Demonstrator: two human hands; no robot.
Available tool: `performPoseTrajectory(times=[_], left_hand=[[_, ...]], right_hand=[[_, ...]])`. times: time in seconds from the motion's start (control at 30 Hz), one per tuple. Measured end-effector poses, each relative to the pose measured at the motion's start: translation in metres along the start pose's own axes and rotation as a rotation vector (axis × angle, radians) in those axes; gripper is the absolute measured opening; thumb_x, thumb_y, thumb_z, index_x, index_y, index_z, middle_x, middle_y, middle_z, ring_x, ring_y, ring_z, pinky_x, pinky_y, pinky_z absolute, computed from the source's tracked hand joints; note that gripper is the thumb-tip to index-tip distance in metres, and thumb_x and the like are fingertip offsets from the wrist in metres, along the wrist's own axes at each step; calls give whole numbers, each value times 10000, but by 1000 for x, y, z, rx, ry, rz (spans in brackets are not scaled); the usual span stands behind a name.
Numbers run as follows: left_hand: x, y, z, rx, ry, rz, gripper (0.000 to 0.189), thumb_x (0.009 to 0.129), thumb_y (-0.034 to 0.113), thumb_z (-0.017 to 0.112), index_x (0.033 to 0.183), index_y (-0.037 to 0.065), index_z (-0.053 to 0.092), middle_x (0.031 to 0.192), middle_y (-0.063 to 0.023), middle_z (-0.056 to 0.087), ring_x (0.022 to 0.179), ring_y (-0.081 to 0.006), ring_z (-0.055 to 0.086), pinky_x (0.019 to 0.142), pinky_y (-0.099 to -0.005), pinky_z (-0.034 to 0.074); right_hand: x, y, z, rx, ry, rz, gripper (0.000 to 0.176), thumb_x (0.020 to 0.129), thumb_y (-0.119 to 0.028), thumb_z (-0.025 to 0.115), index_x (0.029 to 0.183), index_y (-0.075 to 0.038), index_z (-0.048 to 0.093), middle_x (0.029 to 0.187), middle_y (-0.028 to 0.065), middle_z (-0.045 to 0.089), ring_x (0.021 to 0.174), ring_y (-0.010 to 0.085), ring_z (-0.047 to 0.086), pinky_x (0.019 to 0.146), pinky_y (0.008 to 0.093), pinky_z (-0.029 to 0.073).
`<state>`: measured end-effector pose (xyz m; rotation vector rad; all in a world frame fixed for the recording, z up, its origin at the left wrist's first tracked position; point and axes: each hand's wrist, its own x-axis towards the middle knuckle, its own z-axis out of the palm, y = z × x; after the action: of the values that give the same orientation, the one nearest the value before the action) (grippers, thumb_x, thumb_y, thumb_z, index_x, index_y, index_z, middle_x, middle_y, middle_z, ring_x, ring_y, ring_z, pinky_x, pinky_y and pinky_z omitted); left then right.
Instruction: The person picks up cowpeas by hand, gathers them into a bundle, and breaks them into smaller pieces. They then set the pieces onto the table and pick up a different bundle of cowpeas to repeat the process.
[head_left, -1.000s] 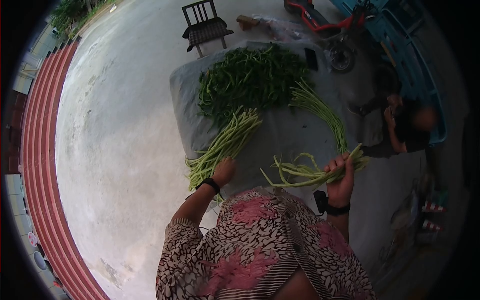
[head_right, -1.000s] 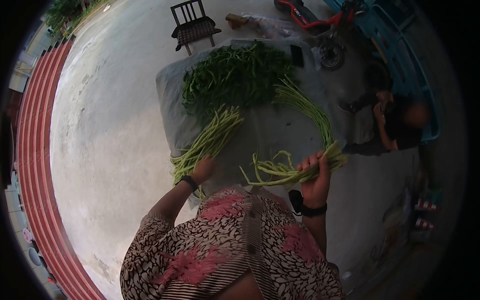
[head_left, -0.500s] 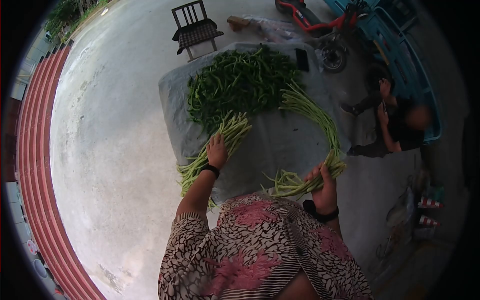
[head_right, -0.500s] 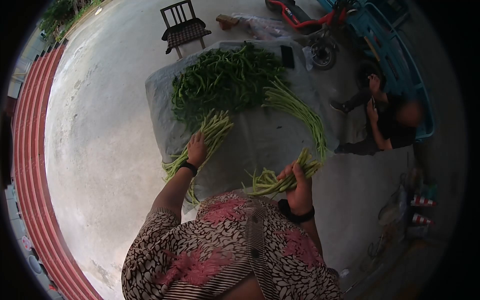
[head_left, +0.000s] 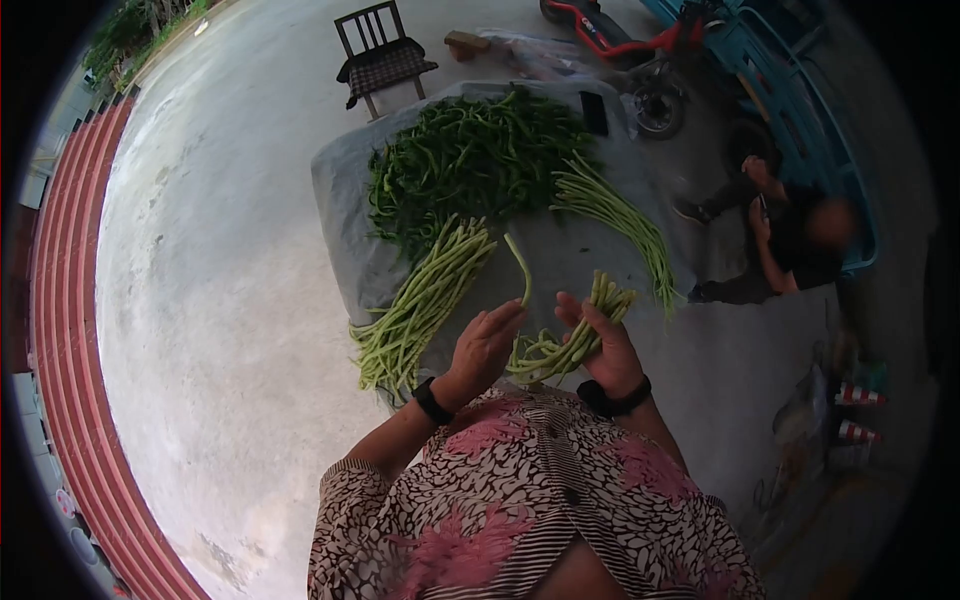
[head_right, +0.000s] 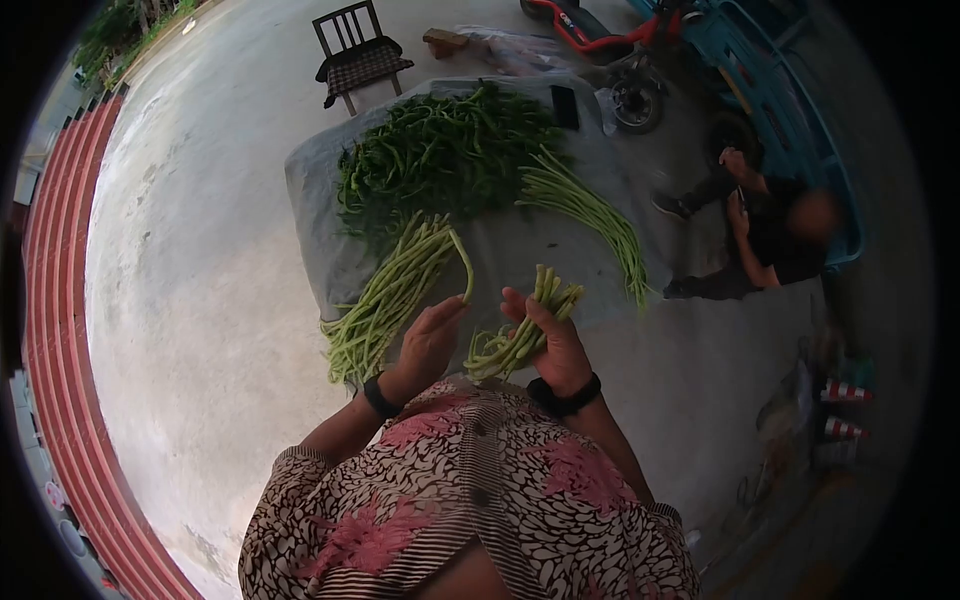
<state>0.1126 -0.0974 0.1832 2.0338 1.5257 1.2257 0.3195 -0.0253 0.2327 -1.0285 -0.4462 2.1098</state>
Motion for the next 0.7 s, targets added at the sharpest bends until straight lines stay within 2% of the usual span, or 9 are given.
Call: performPoseTrajectory(times=[0.07,0.1,0.17,0.3,0.47,0.6,0.7], left_hand=[[-2,13,-2,1,-86,46,396,758,-17,601,1153,-8,584,1218,-122,545,892,-280,587,777,-356,501],[-1,19,-4,-8,-127,53,424,723,5,622,1146,-3,586,1211,-120,544,831,-272,565,739,-359,491],[1,33,-12,-77,-191,77,430,718,30,636,1144,2,588,1215,-112,539,833,-270,559,743,-358,484],[-10,30,-6,-75,-311,107,507,684,45,659,1183,16,570,1227,-101,514,847,-272,544,754,-378,474],[-9,30,-11,-142,-336,79,450,721,83,672,1161,36,587,1238,-101,518,865,-271,554,768,-352,474],[-20,14,0,-172,-285,71,410,749,71,653,1153,75,585,1261,-123,504,957,-304,544,836,-371,466],[-70,-68,34,-6,-455,-287,399,734,95,652,1127,55,592,1287,-166,481,1187,-354,446,949,-437,416]], right_hand=[[3,3,4,42,-36,39,261,884,-181,654,1110,-106,546,1189,90,613,1057,183,595,770,325,526],[3,4,4,49,-43,55,255,887,-184,650,1106,-103,550,1189,92,613,1058,185,596,771,329,526],[4,7,5,60,-60,91,244,892,-190,644,1099,-95,558,1189,97,613,1059,190,597,774,337,525],[2,14,2,52,-40,109,247,899,-203,635,1096,-71,568,1079,77,638,972,183,617,768,348,524],[3,20,-9,-5,-20,61,284,895,-187,639,1124,-48,542,908,39,633,849,168,620,759,341,518],[2,20,-8,-21,-31,-22,317,887,-155,638,1156,-46,510,866,26,613,804,157,606,756,315,498],[-2,15,-11,-18,-56,-19,329,880,-147,639,1156,-35,499,832,17,592,788,151,592,757,298,477]])
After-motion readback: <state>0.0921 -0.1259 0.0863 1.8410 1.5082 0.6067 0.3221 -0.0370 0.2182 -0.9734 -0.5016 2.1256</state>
